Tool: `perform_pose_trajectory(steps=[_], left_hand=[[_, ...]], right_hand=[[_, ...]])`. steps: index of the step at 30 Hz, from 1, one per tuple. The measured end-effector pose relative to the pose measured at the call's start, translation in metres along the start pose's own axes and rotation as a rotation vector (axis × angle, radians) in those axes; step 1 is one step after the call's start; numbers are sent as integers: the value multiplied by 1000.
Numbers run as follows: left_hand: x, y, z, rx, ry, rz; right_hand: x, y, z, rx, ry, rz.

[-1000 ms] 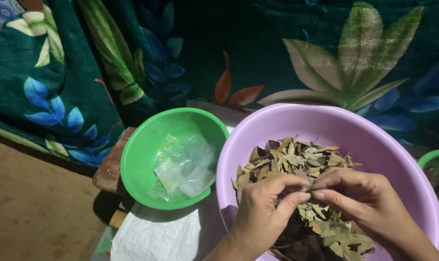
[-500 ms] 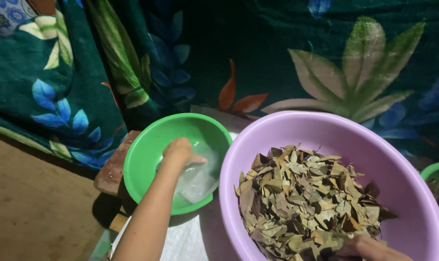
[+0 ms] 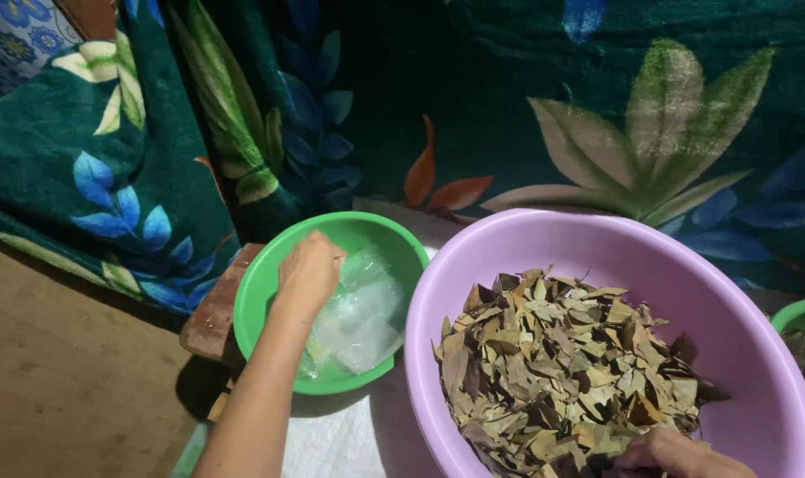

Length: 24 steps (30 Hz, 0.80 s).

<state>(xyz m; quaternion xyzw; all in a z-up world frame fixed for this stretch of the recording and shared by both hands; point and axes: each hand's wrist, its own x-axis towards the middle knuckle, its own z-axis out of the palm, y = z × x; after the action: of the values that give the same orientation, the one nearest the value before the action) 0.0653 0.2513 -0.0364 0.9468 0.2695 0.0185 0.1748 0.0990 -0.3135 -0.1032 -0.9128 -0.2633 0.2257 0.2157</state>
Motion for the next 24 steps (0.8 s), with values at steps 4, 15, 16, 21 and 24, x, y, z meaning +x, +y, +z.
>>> perform_pose_trajectory(steps=[4, 15, 16, 21, 24], left_hand=[[12, -17, 5, 80, 241, 226], [36, 21, 30, 215, -282, -118], [44, 22, 38, 384, -402, -138], [44, 0, 36, 127, -198, -73], [32, -5, 19, 28, -147, -66]], right_hand=[[11, 28, 4, 95, -8, -341], [1, 19, 3, 124, 24, -303], [3, 25, 5, 135, -7, -336], [-4, -8, 0, 204, 154, -447], [15, 20, 0, 177, 25, -609]])
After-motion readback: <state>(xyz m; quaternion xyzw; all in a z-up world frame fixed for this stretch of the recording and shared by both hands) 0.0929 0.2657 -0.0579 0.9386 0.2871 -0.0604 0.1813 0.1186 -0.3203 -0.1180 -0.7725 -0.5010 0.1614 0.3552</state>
